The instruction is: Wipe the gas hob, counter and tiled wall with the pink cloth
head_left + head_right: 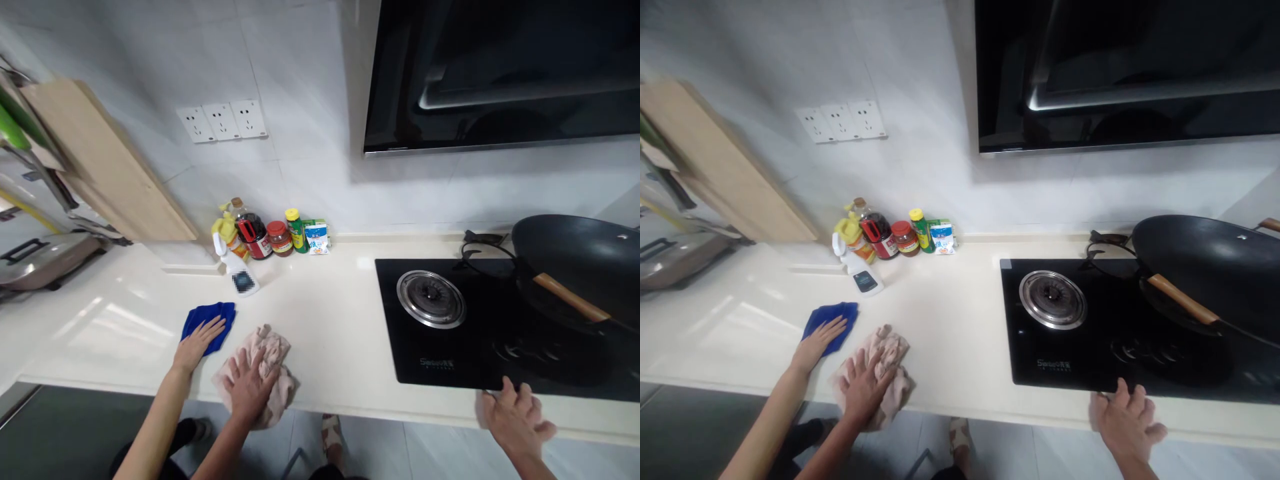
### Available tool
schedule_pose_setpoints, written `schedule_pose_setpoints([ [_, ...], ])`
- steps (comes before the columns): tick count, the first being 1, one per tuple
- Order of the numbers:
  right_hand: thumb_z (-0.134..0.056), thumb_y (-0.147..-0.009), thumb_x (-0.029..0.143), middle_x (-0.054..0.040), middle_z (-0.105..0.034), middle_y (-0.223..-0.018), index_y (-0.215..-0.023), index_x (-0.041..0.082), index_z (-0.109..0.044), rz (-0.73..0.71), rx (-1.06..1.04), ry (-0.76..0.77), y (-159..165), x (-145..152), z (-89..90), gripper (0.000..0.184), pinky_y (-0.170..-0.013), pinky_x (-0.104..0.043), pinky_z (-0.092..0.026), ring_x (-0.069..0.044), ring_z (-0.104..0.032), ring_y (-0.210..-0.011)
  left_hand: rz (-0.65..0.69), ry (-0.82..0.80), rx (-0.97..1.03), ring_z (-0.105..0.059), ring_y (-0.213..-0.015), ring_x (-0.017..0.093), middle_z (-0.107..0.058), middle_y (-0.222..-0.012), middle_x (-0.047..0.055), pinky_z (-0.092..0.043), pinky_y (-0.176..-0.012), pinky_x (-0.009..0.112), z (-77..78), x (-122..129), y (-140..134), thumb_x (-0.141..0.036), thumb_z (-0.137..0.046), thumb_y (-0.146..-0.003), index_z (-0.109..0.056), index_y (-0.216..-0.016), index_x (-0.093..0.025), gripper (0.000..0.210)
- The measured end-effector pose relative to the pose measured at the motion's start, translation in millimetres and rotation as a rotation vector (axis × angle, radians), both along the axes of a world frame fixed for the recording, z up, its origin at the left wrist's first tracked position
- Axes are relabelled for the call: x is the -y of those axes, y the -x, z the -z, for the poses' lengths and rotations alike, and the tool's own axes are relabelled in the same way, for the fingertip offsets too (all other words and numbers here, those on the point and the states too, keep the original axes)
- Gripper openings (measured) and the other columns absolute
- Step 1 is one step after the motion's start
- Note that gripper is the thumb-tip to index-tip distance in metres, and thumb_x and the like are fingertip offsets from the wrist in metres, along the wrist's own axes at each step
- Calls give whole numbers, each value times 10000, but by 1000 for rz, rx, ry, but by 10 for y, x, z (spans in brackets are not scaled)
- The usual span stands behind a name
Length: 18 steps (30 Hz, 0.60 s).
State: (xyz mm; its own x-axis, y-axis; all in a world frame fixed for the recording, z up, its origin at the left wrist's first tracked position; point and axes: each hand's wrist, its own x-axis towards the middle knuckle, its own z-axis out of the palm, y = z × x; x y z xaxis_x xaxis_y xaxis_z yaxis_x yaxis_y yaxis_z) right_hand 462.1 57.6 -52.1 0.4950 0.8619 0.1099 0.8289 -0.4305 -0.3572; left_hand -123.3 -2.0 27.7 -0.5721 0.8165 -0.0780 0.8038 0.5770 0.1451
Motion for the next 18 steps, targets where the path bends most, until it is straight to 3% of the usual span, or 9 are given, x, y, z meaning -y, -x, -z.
schedule_pose_setpoints([
  [7, -394, -939, 445, -256, -378, -1619, -1563, 215, -452, 79, 28, -76, 104, -18, -15, 667, -1096, -795, -246, -489, -313, -1506, 77, -78, 53, -154, -1597, 502, -262, -1749, 122, -196, -1215, 771, -95, -1231, -169, -615, -522, -942, -480, -1562, -338, 680],
  [11, -381, -953, 508, -244, -399, -1607, -1471, 211, -539, 152, 23, -111, 129, -100, 7, 618, -1120, -782, -246, -476, -319, -1505, 230, -110, 61, -160, -1585, 522, -268, -1746, 139, -158, -1226, 770, -74, -1832, -548, -590, -580, -927, -529, -1532, -291, 678],
  [14, -343, -971, 586, -262, -392, -1604, -1407, 171, -570, 223, 50, -152, 207, -184, -7, 643, -1142, -776, -225, -473, -291, -1518, 396, -124, 68, -174, -1603, 464, -283, -1744, 127, -133, -1268, 714, -12, -1982, -1042, -603, -643, -891, -582, -1483, -319, 659],
  [16, -321, -982, 610, -281, -403, -1589, -1388, 146, -574, 230, 76, -166, 262, -216, -31, 667, -1149, -769, -220, -473, -293, -1518, 555, -174, 73, -198, -1597, 470, -304, -1734, 130, -119, -1269, 730, 70, -1874, -1409, -625, -646, -875, -611, -1452, -320, 654],
  [18, -294, -992, 627, -287, -426, -1569, -1372, 138, -582, 228, 92, -170, 300, -224, -58, 683, -1158, -751, -225, -463, -311, -1511, 715, -243, 90, -213, -1595, 477, -349, -1718, 107, -115, -1259, 762, 193, -1614, -1729, -676, -611, -873, -624, -1432, -350, 647],
])
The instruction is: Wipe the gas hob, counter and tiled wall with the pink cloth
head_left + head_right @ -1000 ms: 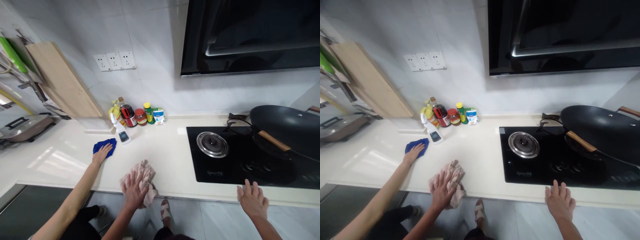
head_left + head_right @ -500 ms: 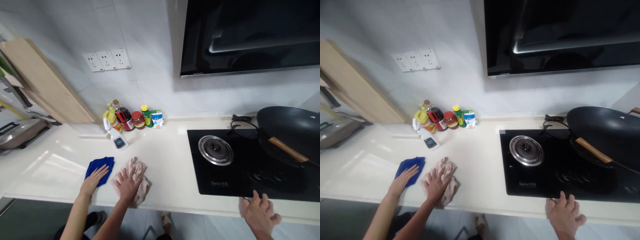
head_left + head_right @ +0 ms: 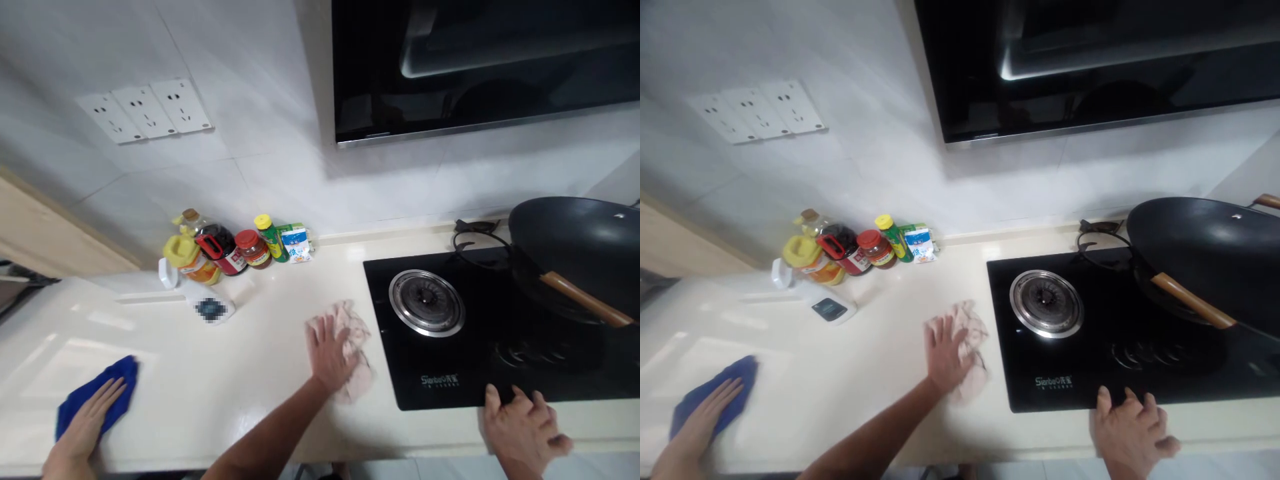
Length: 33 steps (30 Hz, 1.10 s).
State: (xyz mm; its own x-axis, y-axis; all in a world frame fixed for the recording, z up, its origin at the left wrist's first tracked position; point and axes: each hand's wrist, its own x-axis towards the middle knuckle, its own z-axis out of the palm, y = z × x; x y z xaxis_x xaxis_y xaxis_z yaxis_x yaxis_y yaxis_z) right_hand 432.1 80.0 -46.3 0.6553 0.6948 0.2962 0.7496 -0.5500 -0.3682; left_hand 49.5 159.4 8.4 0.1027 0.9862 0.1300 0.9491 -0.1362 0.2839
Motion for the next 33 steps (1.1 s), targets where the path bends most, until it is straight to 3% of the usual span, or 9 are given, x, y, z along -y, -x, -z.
schedule_pose_setpoints([
  [3, -278, -1003, 641, -275, -446, -1556, -1376, 151, -581, 10, -5, 19, 26, 5, -28, 686, -1170, -732, -230, -452, -339, -1498, 289, -39, 37, -235, -1608, 411, -335, -1727, 23, -204, -1270, 713, 228, 494, -256, -735, -613, -829, -623, -1387, -488, 611],
  [5, -285, -1008, 636, -266, -450, -1557, -1391, 161, -570, 16, -3, 32, 34, 3, -39, 673, -1178, -725, -226, -443, -349, -1492, 423, -34, 51, -261, -1596, 427, -340, -1725, 26, -214, -1258, 729, 344, 709, -252, -718, -624, -820, -651, -1351, -460, 591],
  [8, -296, -1010, 619, -269, -457, -1550, -1384, 149, -570, 24, 14, 45, 47, -13, -62, 660, -1186, -717, -229, -435, -348, -1491, 448, -26, 51, -282, -1591, 418, -379, -1708, 48, -191, -1272, 707, 352, 616, -89, -656, -655, -816, -677, -1319, -412, 560],
  [10, -304, -1010, 607, -276, -455, -1548, -1382, 134, -567, 25, 12, 63, 55, -24, -84, 658, -1184, -717, -237, -434, -339, -1495, 358, -34, 32, -278, -1593, 410, -396, -1700, 63, -144, -1276, 720, 244, 261, 22, -581, -656, -845, -656, -1363, -393, 551],
  [13, -312, -1009, 604, -281, -440, -1558, -1408, 127, -547, 28, 2, 86, 53, -28, -104, 665, -1180, -723, -241, -437, -329, -1498, 189, 6, 7, -306, -1579, 419, -432, -1677, 100, -152, -1267, 726, 12, -523, 72, -547, -640, -880, -648, -1392, -343, 551],
  [18, -291, -1009, 643, -271, -427, -1574, -1425, 144, -534, 35, -1, 107, 24, -15, -85, 693, -1178, -724, -245, -441, -329, -1500, 86, 89, 74, -255, -1594, 414, -411, -1691, 78, -163, -1281, 693, -235, -1772, -158, -480, -646, -901, -642, -1396, -307, 524],
  [23, -283, -1003, 659, -273, -429, -1571, -1416, 137, -543, 43, -5, 104, 27, -30, -110, 715, -1175, -725, -252, -454, -342, -1488, 9, 125, 142, -215, -1600, 416, -404, -1690, 118, -160, -1276, 691, -245, -2387, -478, -469, -612, -946, -628, -1378, -232, 494],
  [27, -293, -1006, 646, -278, -419, -1574, -1422, 127, -540, 46, -20, 108, 35, -37, -146, 709, -1179, -718, -245, -453, -338, -1486, 34, 128, 179, -233, -1596, 379, -461, -1646, 137, -133, -1293, 639, -209, -2210, -600, -423, -534, -997, -600, -1374, -167, 461],
  [33, -274, -1017, 628, -277, -397, -1588, -1436, 122, -523, 37, -29, 101, 62, -40, -183, 703, -1181, -710, -230, -433, -314, -1496, 154, 133, 211, -298, -1580, 357, -530, -1598, 120, -167, -1313, 622, -198, -1076, -688, -405, -657, -912, -617, -1357, -215, 486],
])
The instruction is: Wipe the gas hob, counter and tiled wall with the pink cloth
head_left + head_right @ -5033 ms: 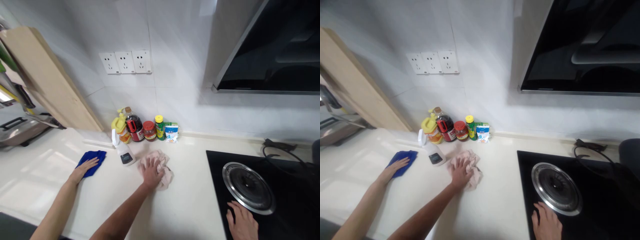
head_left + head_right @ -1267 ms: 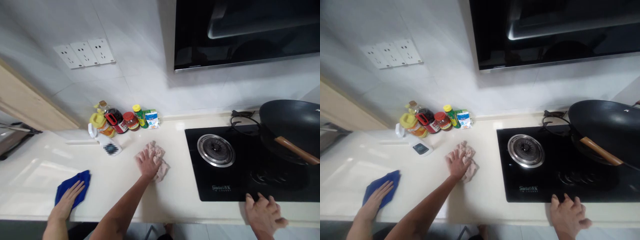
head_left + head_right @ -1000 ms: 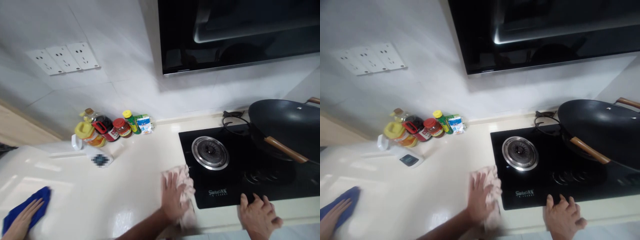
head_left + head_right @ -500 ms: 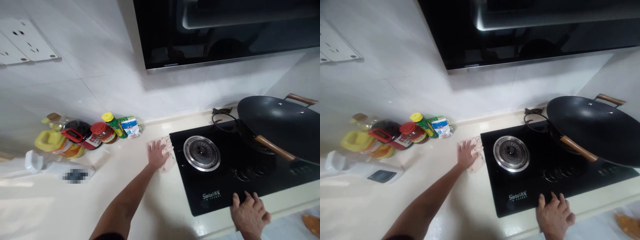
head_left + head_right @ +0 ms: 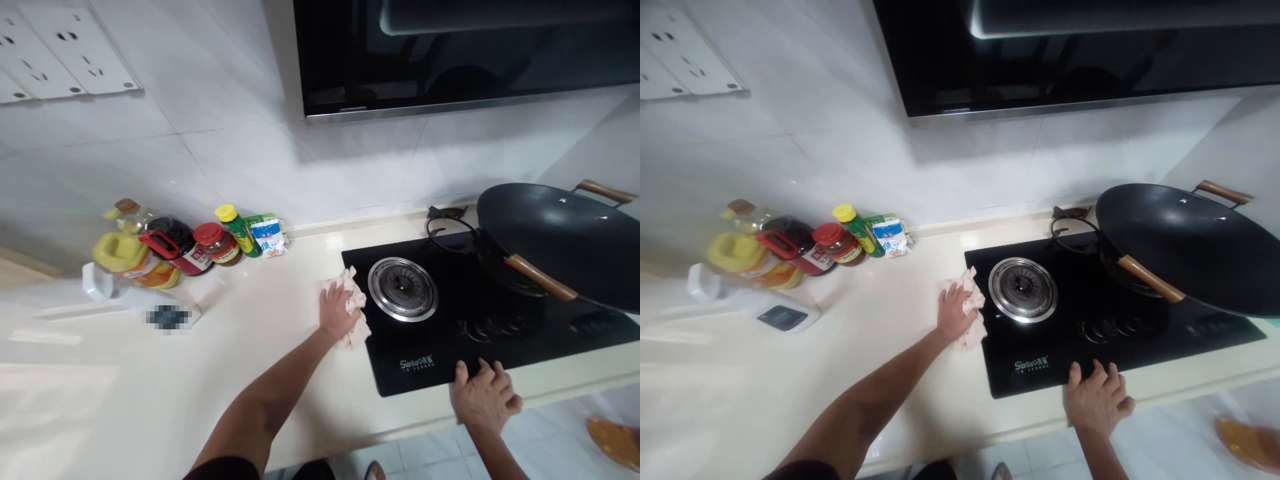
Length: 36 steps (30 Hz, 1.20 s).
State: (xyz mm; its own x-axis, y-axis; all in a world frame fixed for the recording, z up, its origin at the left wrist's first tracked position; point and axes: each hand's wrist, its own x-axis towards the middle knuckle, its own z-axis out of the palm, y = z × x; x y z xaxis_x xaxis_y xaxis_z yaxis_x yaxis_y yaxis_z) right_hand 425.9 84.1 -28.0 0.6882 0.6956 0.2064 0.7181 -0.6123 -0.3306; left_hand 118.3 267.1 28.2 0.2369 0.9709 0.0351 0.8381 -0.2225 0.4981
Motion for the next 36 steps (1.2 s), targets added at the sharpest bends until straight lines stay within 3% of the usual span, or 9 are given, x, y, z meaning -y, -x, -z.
schedule_pose_setpoints([
  [7, -291, -1016, 611, -292, -410, -1575, -1408, 117, -545, -17, 9, -42, -64, -3, 66, 681, -1145, -746, -246, -455, -320, -1483, 154, -38, 65, -317, -1571, 355, -575, -1554, 104, -179, -1299, 636, 153, 1622, -32, -506, -706, -805, -660, -1306, -256, 562],
  [12, -305, -1015, 625, -288, -378, -1601, -1471, 107, -501, -36, -29, 19, -152, 27, 135, 717, -1166, -740, -218, -450, -282, -1498, 392, -49, 8, -305, -1579, 337, -532, -1602, 87, -105, -1310, 585, 216, 2329, 240, -619, -613, -860, -620, -1405, -277, 644],
  [16, -300, -1017, 626, -297, -378, -1590, -1457, 75, -527, -1, -36, 35, -176, 28, 138, 741, -1194, -711, -200, -462, -285, -1496, 330, -111, -105, -281, -1587, 346, -477, -1647, 88, -52, -1304, 576, 204, 2596, 776, -687, -596, -861, -598, -1425, -290, 690],
  [21, -306, -1012, 618, -289, -371, -1594, -1476, 81, -520, -6, -53, 73, -216, 10, 145, 741, -1208, -706, -173, -466, -279, -1494, 238, -149, -341, -253, -1585, 391, -427, -1674, 129, -41, -1285, 632, 233, 2855, 1778, -639, -711, -757, -586, -1439, -266, 788],
  [25, -299, -1013, 600, -288, -373, -1593, -1481, 88, -515, -5, -51, 77, -219, -2, 128, 727, -1199, -733, -169, -471, -285, -1480, 75, -104, -467, -251, -1591, 381, -392, -1694, 144, -58, -1286, 630, 204, 3110, 2599, -530, -703, -798, -572, -1477, -272, 738],
  [28, -310, -1011, 579, -279, -379, -1595, -1479, 100, -514, -16, -54, 50, -190, -2, 100, 701, -1193, -744, -178, -466, -284, -1479, -105, -26, -558, -259, -1588, 409, -360, -1708, 158, -143, -1260, 661, 135, 3299, 3081, -479, -686, -836, -580, -1483, -287, 683],
  [32, -305, -1002, 571, -275, -359, -1610, -1484, 104, -500, -33, -78, 32, -161, -7, 83, 699, -1186, -763, -164, -463, -253, -1497, -319, 66, -708, -264, -1578, 462, -357, -1702, 186, -288, -1184, 689, 49, 3446, 3469, -302, -619, -874, -568, -1504, -271, 633],
  [36, -314, -973, 616, -279, -308, -1638, -1502, 98, -467, -86, -132, 42, -227, 6, 97, 757, -1194, -764, -117, -466, -195, -1532, -354, 58, -755, -333, -1538, 464, -403, -1664, 209, -366, -1153, 633, 43, 3452, 3563, -248, -638, -845, -537, -1522, -256, 685],
])
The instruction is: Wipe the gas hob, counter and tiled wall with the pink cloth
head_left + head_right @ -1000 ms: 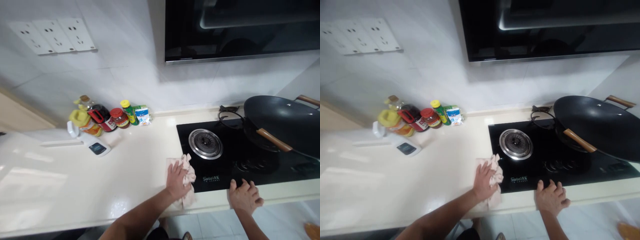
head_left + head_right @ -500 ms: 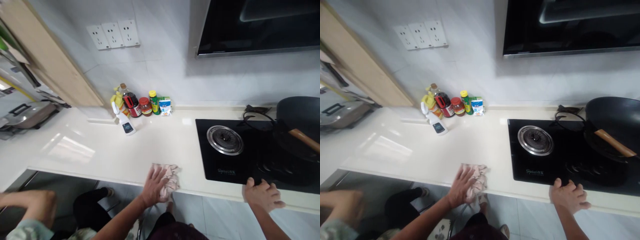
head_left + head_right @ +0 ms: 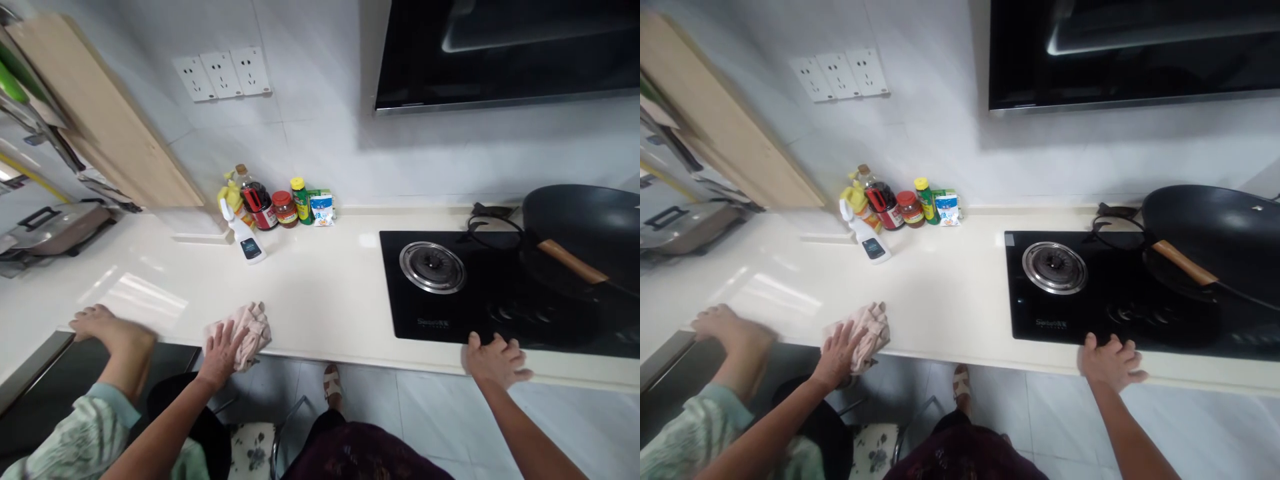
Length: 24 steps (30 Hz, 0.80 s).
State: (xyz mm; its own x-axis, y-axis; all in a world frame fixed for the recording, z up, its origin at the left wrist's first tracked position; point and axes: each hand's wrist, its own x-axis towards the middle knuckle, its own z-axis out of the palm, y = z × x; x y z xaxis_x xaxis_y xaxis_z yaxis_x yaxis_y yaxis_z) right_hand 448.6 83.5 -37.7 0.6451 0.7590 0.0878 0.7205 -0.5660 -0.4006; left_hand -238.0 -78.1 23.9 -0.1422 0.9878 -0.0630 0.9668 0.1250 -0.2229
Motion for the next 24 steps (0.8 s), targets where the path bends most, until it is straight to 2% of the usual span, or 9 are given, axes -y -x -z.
schedule_pose_setpoints([
  [4, -308, -953, 662, -260, -270, -1666, -1505, 125, -471, -121, -87, -20, -191, 138, 26, 788, -1196, -747, -146, -455, -203, -1542, 73, -69, -63, -462, -1432, 441, -522, -1533, 254, -423, -1117, 533, 62, -43, -141, -158, -613, -838, -586, -1447, -147, 610],
  [8, -296, -964, 665, -247, -440, -1551, -1342, 140, -611, -347, -78, -200, -366, 473, 89, 720, -1190, -655, -272, -403, -372, -1461, 140, -166, -66, -561, -1296, 418, -584, -1444, 249, -473, -1049, 527, 140, -100, -490, -203, -602, -883, -621, -1378, -132, 500],
  [10, -310, -968, 669, -258, -503, -1473, -1217, 134, -673, -392, -67, -293, -417, 717, 158, 693, -1160, -611, -342, -391, -435, -1409, 206, -199, -43, -587, -1253, 414, -603, -1419, 249, -497, -1008, 524, 176, -154, -766, -205, -611, -886, -642, -1353, -142, 473],
  [12, -320, -958, 682, -282, -541, -1406, -1123, 122, -701, -330, -71, -346, -456, 1014, 260, 697, -1141, -615, -369, -403, -465, -1378, 296, -223, -9, -603, -1233, 417, -622, -1399, 254, -510, -980, 519, 212, -241, -1123, -212, -633, -882, -669, -1321, -146, 445],
  [14, -331, -927, 713, -286, -603, -1304, -1066, 124, -703, -230, -145, -335, -495, 1361, 382, 710, -1127, -644, -385, -421, -510, -1327, 390, -234, 32, -608, -1234, 427, -630, -1403, 256, -511, -972, 533, 258, -365, -1557, -225, -644, -885, -686, -1300, -153, 423],
  [18, -438, -799, 772, -208, -718, -1103, -989, 190, -685, -106, -521, -184, -549, 2114, 572, 660, -1071, -597, -494, -395, -648, -1138, 575, -216, 104, -597, -1289, 408, -608, -1480, 213, -479, -1032, 570, 392, -691, -2581, -238, -603, -920, -664, -1352, -217, 436],
  [21, -545, -711, 767, -143, -760, -1043, -905, 264, -695, -32, -720, -89, -508, 2607, 582, 560, -1042, -539, -547, -385, -702, -1083, 691, -199, 140, -588, -1318, 388, -606, -1496, 180, -462, -1060, 583, 484, -919, -3342, -204, -575, -923, -629, -1404, -267, 488],
  [24, -614, -634, 776, -100, -776, -968, -829, 310, -703, 49, -897, -56, -380, 2956, 495, 513, -970, -512, -590, -387, -736, -1029, 756, -187, 173, -574, -1326, 407, -620, -1453, 200, -467, -1035, 596, 512, -1059, -3923, -174, -551, -930, -604, -1439, -265, 519],
])
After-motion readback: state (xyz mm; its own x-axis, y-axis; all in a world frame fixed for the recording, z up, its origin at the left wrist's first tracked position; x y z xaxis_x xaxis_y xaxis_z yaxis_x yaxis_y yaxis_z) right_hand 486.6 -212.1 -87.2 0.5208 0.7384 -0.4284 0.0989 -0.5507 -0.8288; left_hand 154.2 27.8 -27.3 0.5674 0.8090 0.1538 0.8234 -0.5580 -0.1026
